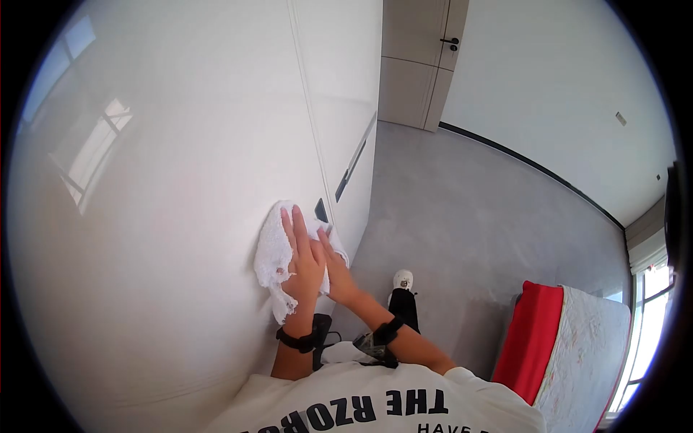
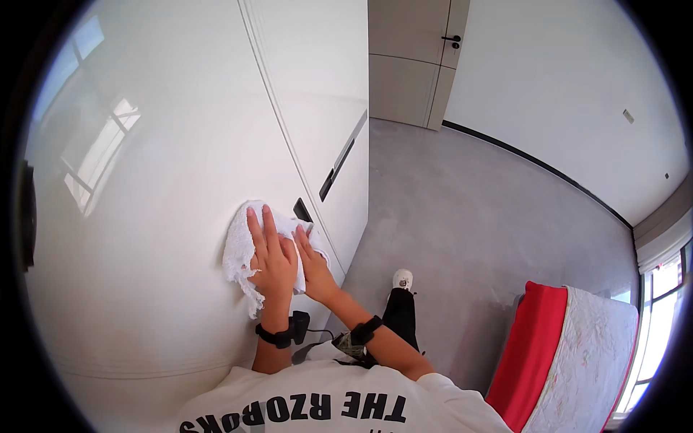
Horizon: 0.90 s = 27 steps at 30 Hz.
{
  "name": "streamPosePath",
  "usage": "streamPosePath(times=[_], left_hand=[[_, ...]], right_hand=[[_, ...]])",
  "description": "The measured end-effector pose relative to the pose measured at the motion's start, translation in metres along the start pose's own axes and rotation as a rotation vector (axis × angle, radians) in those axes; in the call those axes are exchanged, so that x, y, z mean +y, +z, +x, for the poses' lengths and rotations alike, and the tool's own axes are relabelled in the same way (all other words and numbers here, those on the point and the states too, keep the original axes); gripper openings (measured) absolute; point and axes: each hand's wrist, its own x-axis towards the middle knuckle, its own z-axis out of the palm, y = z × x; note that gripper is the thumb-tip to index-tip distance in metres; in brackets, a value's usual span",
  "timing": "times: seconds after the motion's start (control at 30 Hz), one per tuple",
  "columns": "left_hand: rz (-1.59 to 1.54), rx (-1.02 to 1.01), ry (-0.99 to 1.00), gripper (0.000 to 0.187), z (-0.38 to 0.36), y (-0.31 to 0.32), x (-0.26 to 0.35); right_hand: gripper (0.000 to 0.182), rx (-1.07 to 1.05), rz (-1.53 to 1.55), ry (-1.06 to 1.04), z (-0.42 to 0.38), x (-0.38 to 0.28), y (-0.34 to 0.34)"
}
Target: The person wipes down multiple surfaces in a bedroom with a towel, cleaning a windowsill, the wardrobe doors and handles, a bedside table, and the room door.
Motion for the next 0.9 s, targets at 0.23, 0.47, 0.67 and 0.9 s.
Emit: streamPosePath(times=[0.23,0.47,0.67,0.9], left_hand=[[0.527,0.021,0.038,0.056,0.052,0.124,0.026],[0.36,0.233,0.128,0.041,0.076,0.268,0.019],[0.13,0.338,0.239,0.037,0.163,0.329,0.074],[-0.379,0.123,0.159,0.046,0.192,0.405,0.146]], right_hand=[[0.076,0.147,-0.105,0.035,0.074,0.129,-0.065],[0.048,0.389,0.079,0.237,0.134,0.249,-0.177],[0.017,0.537,0.535,0.409,0.22,0.292,-0.294],[0.023,0.873,0.483,0.329,0.208,0.302,-0.411]])
